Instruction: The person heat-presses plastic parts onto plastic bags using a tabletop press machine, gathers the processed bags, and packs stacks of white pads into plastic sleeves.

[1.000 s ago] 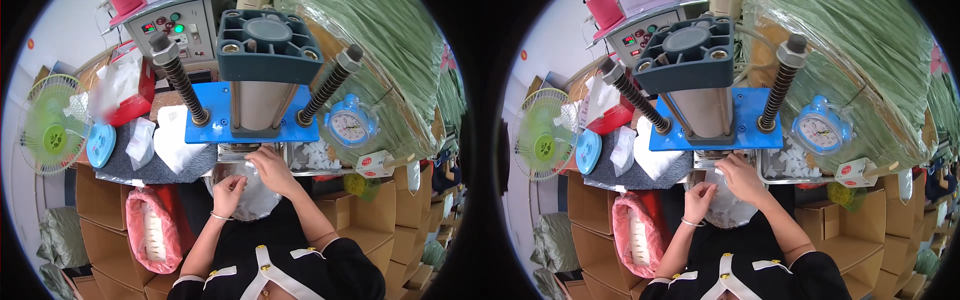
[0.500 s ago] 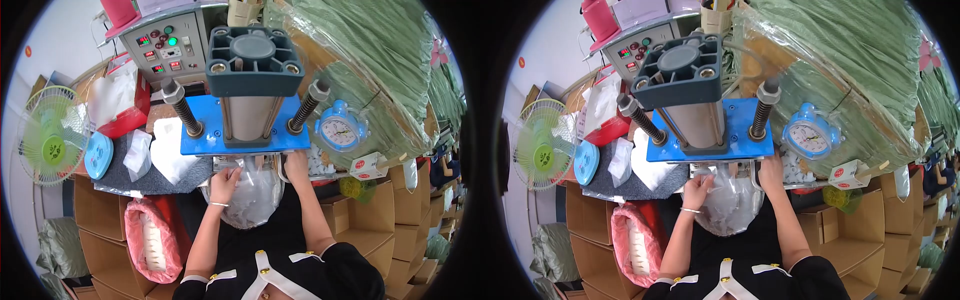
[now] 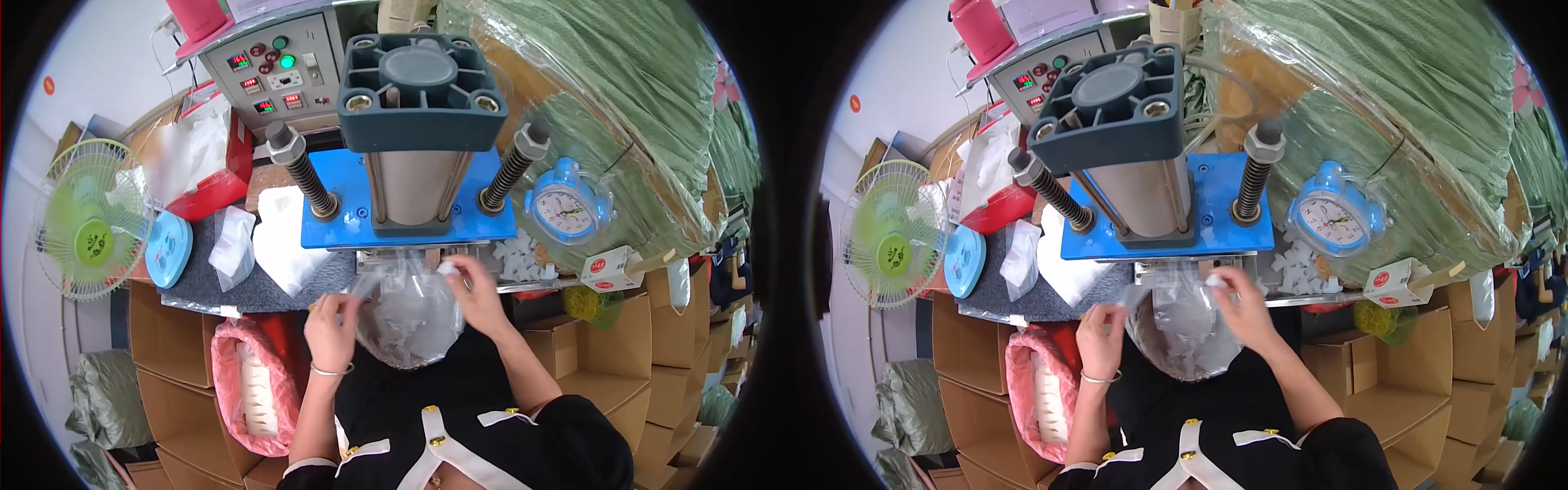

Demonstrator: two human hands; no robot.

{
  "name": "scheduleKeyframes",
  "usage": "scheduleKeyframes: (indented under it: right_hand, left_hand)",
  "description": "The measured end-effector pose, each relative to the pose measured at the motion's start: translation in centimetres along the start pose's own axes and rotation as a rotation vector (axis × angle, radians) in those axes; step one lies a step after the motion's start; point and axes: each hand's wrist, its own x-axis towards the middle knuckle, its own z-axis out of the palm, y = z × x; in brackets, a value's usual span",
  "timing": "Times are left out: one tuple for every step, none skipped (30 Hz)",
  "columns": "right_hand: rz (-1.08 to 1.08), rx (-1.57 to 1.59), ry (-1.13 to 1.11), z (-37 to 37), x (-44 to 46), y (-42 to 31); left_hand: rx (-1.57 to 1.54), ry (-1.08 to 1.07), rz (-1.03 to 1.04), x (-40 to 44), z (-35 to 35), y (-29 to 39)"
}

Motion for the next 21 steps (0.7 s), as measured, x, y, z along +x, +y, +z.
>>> scheduleKeyframes:
  right_hand:
    - [-0.157,-0.104,-0.048,0.5,0.3,-2.1]
    - [-0.234,-0.212,-0.11,0.6,0.9,-3.8]
    - [-0.227,-0.217,-0.107,0.4,1.5,-4.9]
    - [-0.284,-0.428,-0.226,0.2,2.1,-5.7]
    - [-0.343,-0.639,-0.347,0.0,2.6,-6.0]
    - [-0.329,-0.621,-0.424,0.0,2.8,-5.6]
    - [-0.331,-0.62,-0.429,0.4,2.9,-4.7]
    - [-0.283,-0.526,-0.426,1.0,3.0,-3.6]
    - [-0.237,-0.432,-0.423,1.6,3.2,-2.8]
    - [-0.177,-0.362,-0.361,2.2,3.1,-2.5]
    - [-0.181,-0.361,-0.364,2.6,3.1,-1.6]
    - [-0.019,-0.201,-0.313,3.0,3.0,-0.6]
    - [0.144,-0.042,-0.255,3.1,2.8,0.2]
    - [0.169,-0.015,-0.221,3.0,2.6,0.9]
    - [0.172,-0.017,-0.213,2.8,2.4,1.1]
    - [0.108,-0.077,-0.137,2.7,2.2,1.2]
    - [0.044,-0.138,-0.062,2.5,2.1,1.3]
    - [0.036,-0.232,-0.017,2.1,2.1,1.1]
    - [0.037,-0.235,-0.013,1.6,2.2,1.2]
    - [-0.069,-0.415,0.102,0.9,2.4,1.4]
    - [-0.178,-0.593,0.214,0.1,2.6,1.6]
  left_hand:
    - [-0.119,-0.027,-0.005,-0.1,0.4,0.8]
    - [-0.22,-0.115,-0.061,-0.2,0.7,1.7]
    - [-0.321,-0.204,-0.117,-0.4,1.0,2.4]
    - [-0.364,-0.285,-0.199,-0.7,1.5,2.4]
    - [-0.368,-0.287,-0.199,-1.0,2.3,2.0]
    - [-0.456,-0.307,-0.232,-1.4,3.3,1.2]
    - [-0.541,-0.324,-0.268,-1.6,4.0,0.6]
    - [-0.54,-0.315,-0.273,-1.8,4.5,0.5]
    - [-0.573,-0.332,-0.304,-1.9,5.0,0.5]
    - [-0.607,-0.348,-0.333,-1.9,5.5,0.4]
    - [-0.606,-0.343,-0.334,-1.9,6.0,0.2]
    - [-0.648,-0.329,-0.371,-1.9,6.5,0.0]
    - [-0.691,-0.32,-0.407,-2.0,6.9,-0.1]
    - [-0.693,-0.327,-0.404,-2.0,7.1,-0.1]
    - [-0.693,-0.339,-0.393,-1.8,7.3,-0.1]
    - [-0.694,-0.349,-0.38,-1.7,7.4,0.0]
    - [-0.697,-0.355,-0.376,-1.4,8.0,-0.7]
    - [-0.695,-0.31,-0.382,-0.6,8.4,-1.0]
    - [-0.693,-0.264,-0.389,0.0,8.7,-1.1]
    - [-0.768,-0.248,-0.54,0.5,8.9,-1.1]
    - [-0.77,-0.247,-0.539,1.5,9.4,-1.0]
